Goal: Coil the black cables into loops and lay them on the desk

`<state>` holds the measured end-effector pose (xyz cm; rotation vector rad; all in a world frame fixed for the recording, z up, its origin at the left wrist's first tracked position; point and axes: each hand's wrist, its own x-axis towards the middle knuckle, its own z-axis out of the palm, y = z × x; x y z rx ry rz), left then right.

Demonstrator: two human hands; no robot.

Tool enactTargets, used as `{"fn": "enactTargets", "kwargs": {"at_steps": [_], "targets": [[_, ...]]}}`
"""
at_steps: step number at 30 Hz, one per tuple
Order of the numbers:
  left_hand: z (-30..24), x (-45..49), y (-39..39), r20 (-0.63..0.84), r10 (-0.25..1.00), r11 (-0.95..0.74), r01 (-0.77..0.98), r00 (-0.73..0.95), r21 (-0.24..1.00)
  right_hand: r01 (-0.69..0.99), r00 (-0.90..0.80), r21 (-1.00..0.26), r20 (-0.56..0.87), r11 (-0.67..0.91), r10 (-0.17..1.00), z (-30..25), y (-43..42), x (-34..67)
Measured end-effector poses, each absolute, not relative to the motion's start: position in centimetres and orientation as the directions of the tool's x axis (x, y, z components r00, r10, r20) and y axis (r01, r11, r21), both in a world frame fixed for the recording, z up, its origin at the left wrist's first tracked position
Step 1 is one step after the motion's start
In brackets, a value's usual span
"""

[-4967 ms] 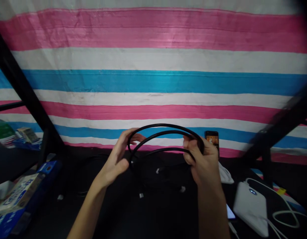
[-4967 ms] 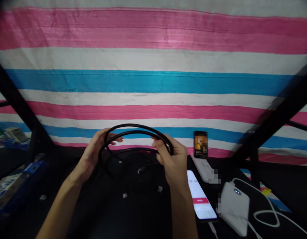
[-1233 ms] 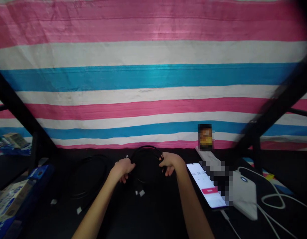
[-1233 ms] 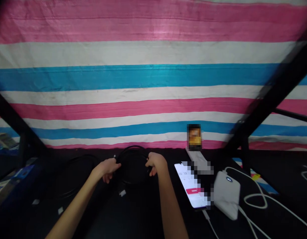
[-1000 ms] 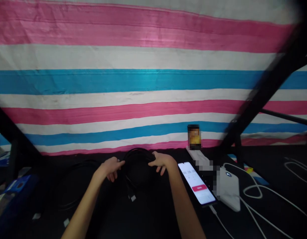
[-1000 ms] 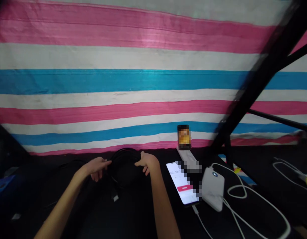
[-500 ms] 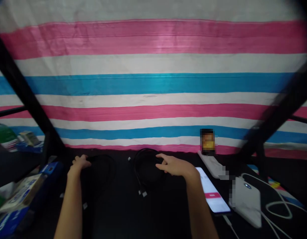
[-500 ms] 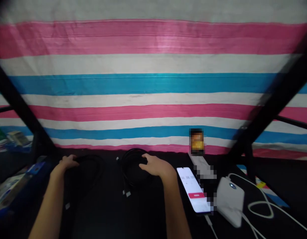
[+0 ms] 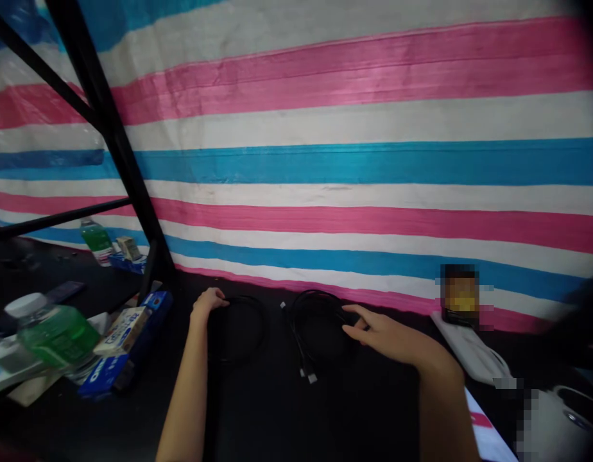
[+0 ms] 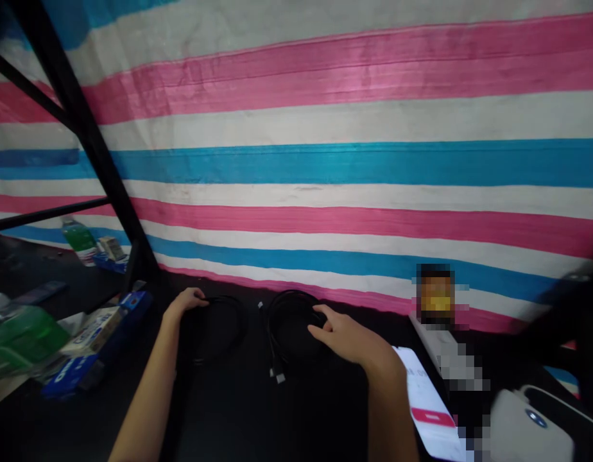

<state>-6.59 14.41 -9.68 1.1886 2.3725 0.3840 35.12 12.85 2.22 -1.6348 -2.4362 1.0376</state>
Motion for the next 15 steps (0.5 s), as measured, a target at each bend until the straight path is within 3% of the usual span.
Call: {"fn": "enactTargets", "kwargs": {"at_steps": [7, 12, 15], "targets": [[-9.5, -5.9, 14.4, -0.185, 0.809, 0.552, 0.614, -0.557, 0.563, 0.825, -0.468, -0.504, -0.353, 0.257, 0.81, 2.2, 12.8, 34.1], [-7.2, -7.0, 13.0, -0.099, 0.901, 0.372, 0.637, -0.422, 0.675, 0.826, -0.465, -0.502, -0.351, 0.256, 0.813, 2.0, 12.9, 34.0], [-6.6, -7.2, 13.0, -0.075, 0.91, 0.345, 0.646, -0.407, 0.681, 0.819, -0.468, -0.513, -0.339, 0.257, 0.816, 1.9, 12.9, 34.1]]}}
